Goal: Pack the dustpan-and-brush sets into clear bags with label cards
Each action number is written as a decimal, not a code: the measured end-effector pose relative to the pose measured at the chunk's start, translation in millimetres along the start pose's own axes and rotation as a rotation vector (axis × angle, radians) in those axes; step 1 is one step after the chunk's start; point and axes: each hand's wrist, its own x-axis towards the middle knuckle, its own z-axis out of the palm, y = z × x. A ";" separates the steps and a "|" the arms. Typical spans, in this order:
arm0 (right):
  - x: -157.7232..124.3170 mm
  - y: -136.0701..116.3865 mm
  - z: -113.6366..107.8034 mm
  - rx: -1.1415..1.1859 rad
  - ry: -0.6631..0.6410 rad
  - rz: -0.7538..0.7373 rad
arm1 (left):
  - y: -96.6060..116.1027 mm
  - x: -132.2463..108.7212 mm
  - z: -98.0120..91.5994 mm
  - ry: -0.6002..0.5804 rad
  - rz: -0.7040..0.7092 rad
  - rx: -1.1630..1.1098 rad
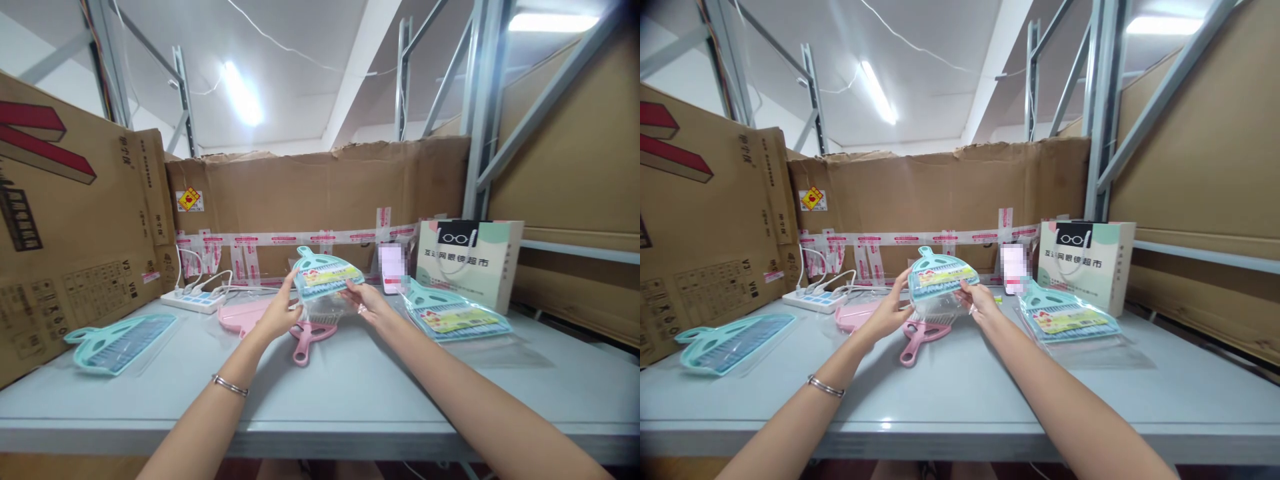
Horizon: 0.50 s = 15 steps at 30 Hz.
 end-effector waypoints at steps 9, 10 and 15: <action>-10.4 -1.6 2.2 -0.143 -0.216 -0.161 | 5.9 5.7 -0.7 0.241 -0.010 0.027; -10.9 -1.3 1.9 -0.153 -0.260 -0.204 | 5.7 6.1 -1.7 0.274 -0.026 0.011; -5.9 3.3 -0.4 -0.314 -0.498 -0.385 | 3.1 6.8 -2.9 0.370 -0.061 -0.049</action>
